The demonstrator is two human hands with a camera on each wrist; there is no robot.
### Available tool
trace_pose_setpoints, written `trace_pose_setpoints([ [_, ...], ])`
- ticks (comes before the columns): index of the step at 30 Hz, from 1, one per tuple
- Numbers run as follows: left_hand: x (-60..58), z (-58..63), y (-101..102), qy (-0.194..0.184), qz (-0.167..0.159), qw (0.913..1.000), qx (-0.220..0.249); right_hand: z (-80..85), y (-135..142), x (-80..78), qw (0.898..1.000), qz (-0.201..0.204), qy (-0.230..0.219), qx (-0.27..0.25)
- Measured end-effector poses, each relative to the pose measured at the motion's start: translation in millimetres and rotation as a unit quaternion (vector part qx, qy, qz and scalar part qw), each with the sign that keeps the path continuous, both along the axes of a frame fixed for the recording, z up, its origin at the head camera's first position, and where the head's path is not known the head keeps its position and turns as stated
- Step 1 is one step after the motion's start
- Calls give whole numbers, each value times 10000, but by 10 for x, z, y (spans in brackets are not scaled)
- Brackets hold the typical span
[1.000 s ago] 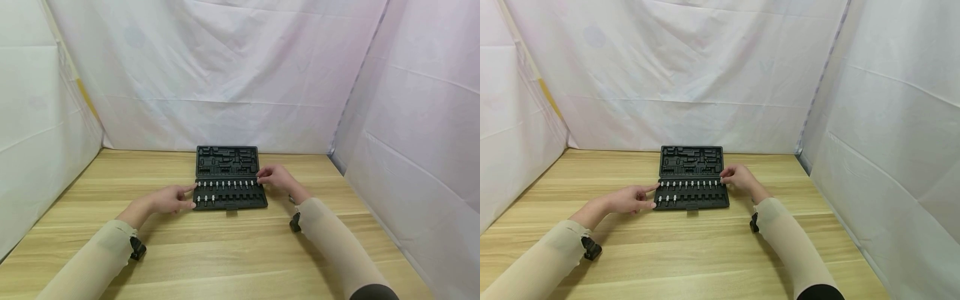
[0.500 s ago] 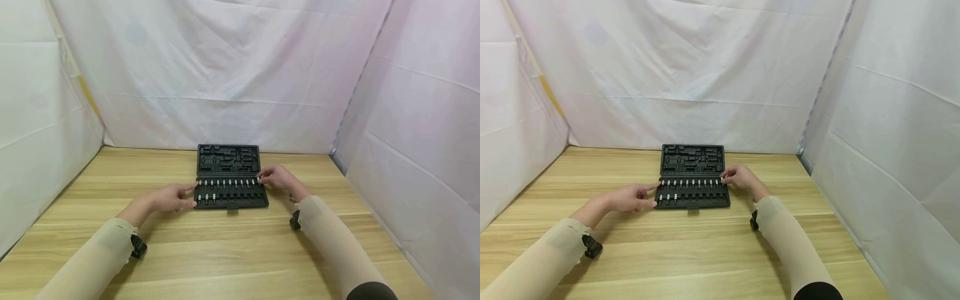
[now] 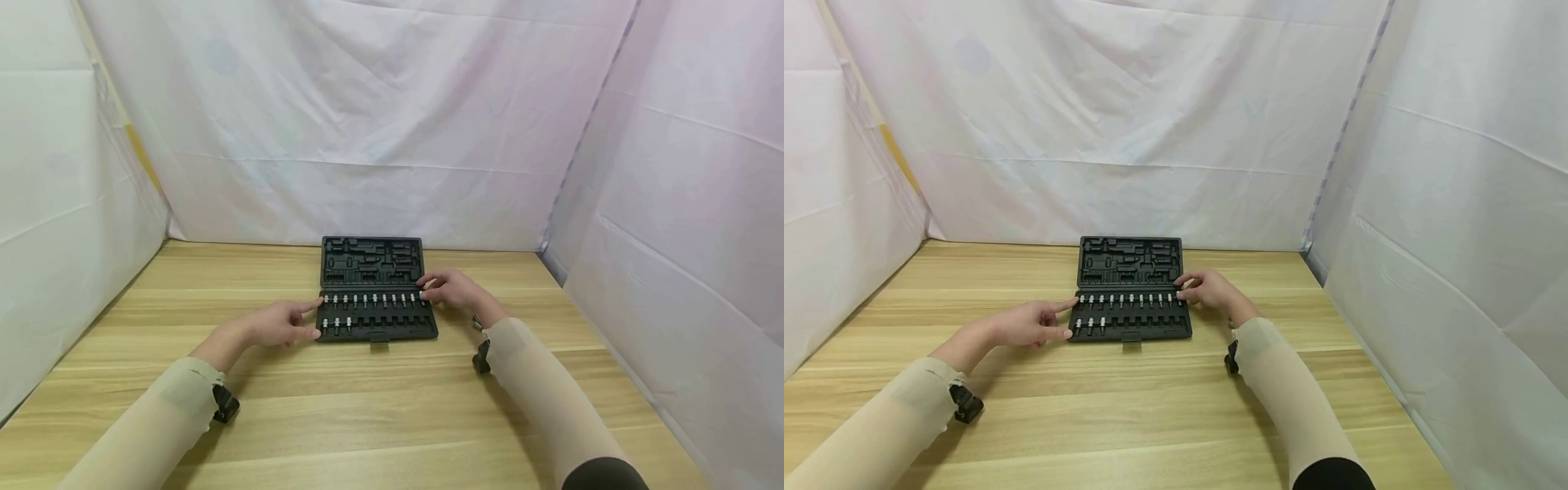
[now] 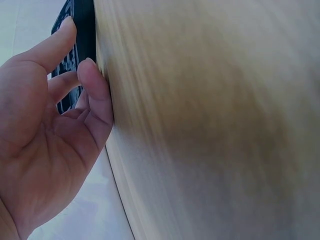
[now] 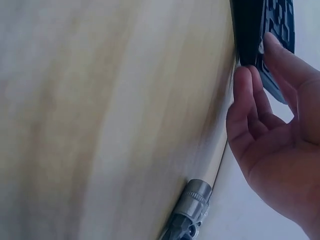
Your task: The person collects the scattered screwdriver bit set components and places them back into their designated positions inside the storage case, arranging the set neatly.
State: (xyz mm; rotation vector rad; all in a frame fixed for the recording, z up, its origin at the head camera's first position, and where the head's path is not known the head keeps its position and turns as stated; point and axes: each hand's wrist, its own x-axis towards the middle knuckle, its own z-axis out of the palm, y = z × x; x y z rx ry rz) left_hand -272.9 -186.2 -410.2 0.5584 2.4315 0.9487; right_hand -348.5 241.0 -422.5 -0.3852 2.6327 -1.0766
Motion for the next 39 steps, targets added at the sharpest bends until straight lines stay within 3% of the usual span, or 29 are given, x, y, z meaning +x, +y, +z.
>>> trace_pose_setpoints([
  [13, 6, 7, 0, -1, 10, 10000, 15, 35, -22, -31, 9989, -170, -427, 29],
  [20, 8, 7, 2, 9, -13, 10000, 6, 44, -41, -48, 9987, -196, -464, 91],
  [28, 8, -15, 2, -8, -30, 10000, 31, 23, -32, -46, 9978, -150, -613, -211],
  [39, -13, -11, -3, -28, 0, 10000, 33, 8, -27, -82, 9983, -284, -510, -48],
])
